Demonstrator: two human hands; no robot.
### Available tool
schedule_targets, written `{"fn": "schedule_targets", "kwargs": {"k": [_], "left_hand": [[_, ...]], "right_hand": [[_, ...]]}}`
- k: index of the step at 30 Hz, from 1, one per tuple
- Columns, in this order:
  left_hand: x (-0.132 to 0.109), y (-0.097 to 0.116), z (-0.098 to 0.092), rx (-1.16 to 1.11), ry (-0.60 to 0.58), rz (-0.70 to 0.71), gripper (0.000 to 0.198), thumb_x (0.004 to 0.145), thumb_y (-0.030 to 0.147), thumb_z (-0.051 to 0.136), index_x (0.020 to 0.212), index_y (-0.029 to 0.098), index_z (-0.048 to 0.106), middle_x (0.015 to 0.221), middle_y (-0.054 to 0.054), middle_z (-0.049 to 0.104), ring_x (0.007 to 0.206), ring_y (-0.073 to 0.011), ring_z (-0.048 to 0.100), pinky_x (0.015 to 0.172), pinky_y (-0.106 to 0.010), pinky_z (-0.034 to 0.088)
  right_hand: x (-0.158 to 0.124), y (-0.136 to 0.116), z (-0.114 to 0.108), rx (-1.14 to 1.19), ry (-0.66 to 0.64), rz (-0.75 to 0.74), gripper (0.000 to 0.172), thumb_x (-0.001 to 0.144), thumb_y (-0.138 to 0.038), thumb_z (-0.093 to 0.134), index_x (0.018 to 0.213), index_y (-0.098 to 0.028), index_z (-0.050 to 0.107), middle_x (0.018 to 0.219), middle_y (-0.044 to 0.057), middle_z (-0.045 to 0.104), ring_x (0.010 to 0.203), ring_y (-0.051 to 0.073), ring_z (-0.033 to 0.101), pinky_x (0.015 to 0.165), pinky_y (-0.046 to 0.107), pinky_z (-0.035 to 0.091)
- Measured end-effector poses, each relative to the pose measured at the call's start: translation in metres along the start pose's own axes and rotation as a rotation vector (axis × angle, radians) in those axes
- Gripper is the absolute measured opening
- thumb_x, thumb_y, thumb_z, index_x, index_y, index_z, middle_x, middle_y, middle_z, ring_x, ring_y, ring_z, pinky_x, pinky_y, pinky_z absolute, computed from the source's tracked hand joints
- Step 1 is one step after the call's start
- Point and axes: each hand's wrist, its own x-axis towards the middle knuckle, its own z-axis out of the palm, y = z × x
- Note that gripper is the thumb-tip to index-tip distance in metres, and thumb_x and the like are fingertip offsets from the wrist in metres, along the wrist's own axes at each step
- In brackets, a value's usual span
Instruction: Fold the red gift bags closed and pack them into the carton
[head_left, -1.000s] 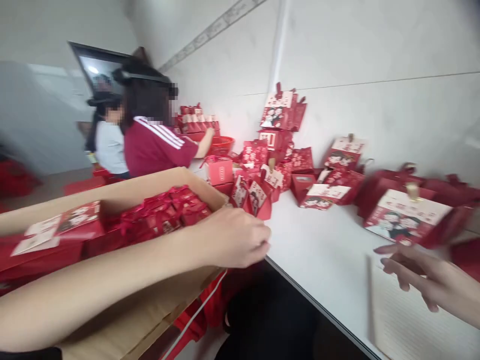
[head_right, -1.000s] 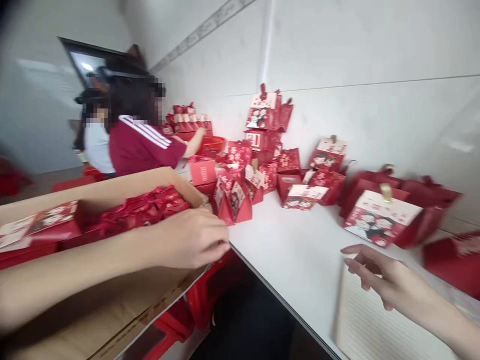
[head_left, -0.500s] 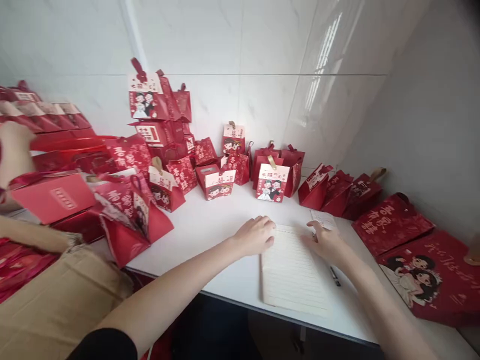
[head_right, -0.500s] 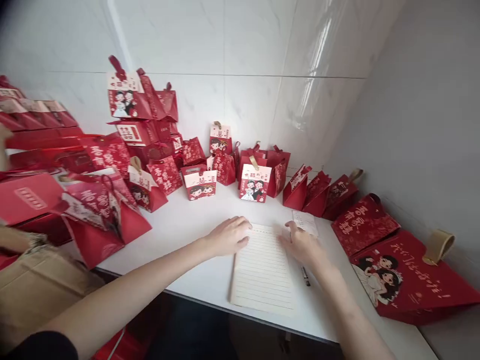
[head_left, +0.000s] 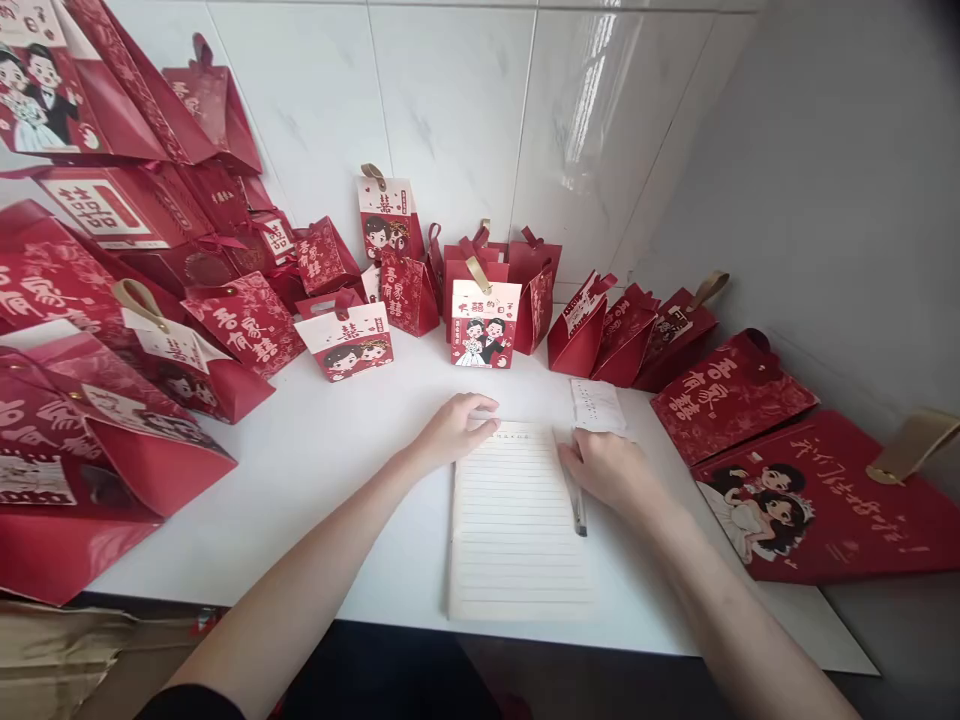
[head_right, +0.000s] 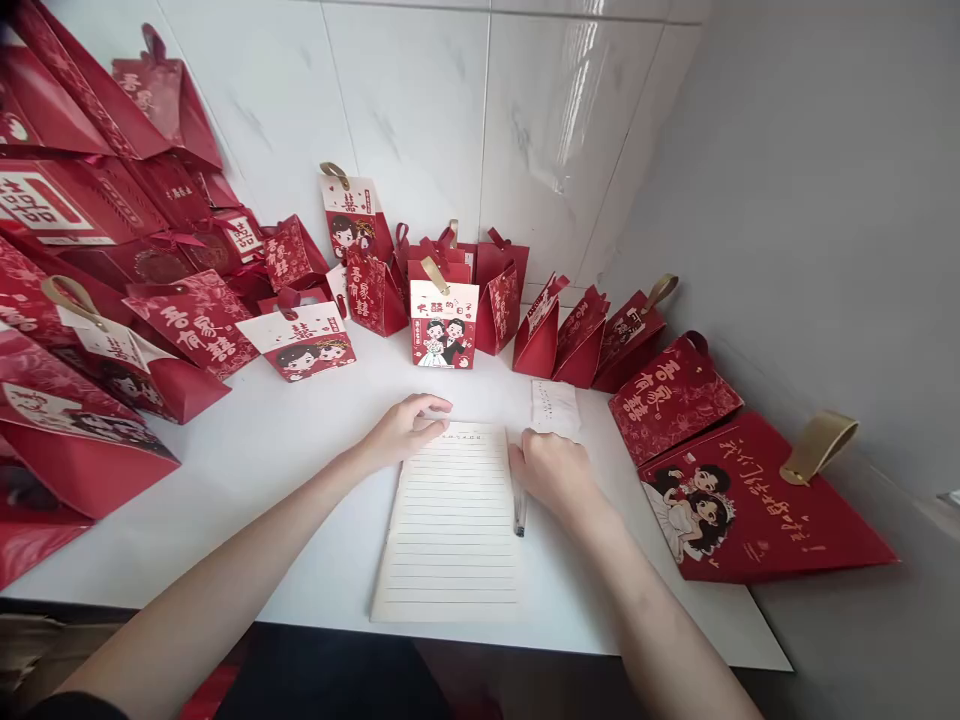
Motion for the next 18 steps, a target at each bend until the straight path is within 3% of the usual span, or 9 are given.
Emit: {"fn": "schedule_targets", "kwargs": {"k": [3, 6, 10, 13, 18], "left_hand": [[-0.002, 0.000, 0.002, -0.006, -0.010, -0.002, 0.021, 0.081, 0.031, 0.053, 0.096, 0.018, 0.061, 0.102, -0.005, 0.066, 0.099, -0.0185, 0.060, 0.092, -0.032, 0.047], [-0.006, 0.003, 0.002, 0.009, -0.028, 0.017, 0.022, 0.080, 0.032, 0.057, 0.097, 0.019, 0.061, 0.101, -0.005, 0.065, 0.101, -0.0199, 0.058, 0.094, -0.035, 0.045], [-0.011, 0.007, -0.001, 0.183, -0.138, 0.124, 0.027, 0.075, 0.029, 0.066, 0.099, 0.018, 0.061, 0.104, -0.005, 0.062, 0.106, -0.0233, 0.052, 0.099, -0.042, 0.039], [-0.013, 0.007, -0.004, 0.267, -0.188, 0.138, 0.031, 0.077, 0.029, 0.067, 0.105, 0.018, 0.060, 0.107, -0.006, 0.058, 0.107, -0.0232, 0.050, 0.098, -0.041, 0.039], [-0.013, 0.002, -0.006, 0.249, -0.213, 0.123, 0.033, 0.076, 0.029, 0.068, 0.107, 0.017, 0.061, 0.106, -0.006, 0.057, 0.105, -0.0227, 0.049, 0.096, -0.038, 0.041]], "right_hand": [[0.002, -0.003, 0.002, 0.036, 0.016, -0.018, 0.016, 0.092, -0.022, 0.044, 0.102, -0.014, 0.053, 0.076, 0.008, 0.067, 0.072, 0.026, 0.065, 0.054, 0.027, 0.035], [0.005, -0.001, 0.004, 0.133, 0.070, -0.087, 0.021, 0.091, -0.016, 0.039, 0.110, -0.016, 0.049, 0.084, 0.008, 0.067, 0.069, 0.023, 0.064, 0.053, 0.027, 0.034], [0.013, 0.004, 0.011, 0.441, 0.287, -0.202, 0.025, 0.090, -0.016, 0.032, 0.099, -0.018, 0.055, 0.096, 0.008, 0.065, 0.077, 0.021, 0.063, 0.063, 0.027, 0.043], [0.021, 0.006, 0.019, 0.620, 0.481, -0.255, 0.030, 0.083, -0.014, 0.032, 0.098, -0.018, 0.057, 0.089, 0.007, 0.066, 0.079, 0.020, 0.063, 0.071, 0.030, 0.047], [0.031, 0.009, 0.028, 0.693, 0.603, -0.257, 0.024, 0.081, -0.018, 0.035, 0.095, -0.020, 0.055, 0.090, 0.007, 0.066, 0.077, 0.019, 0.064, 0.065, 0.029, 0.049]]}}
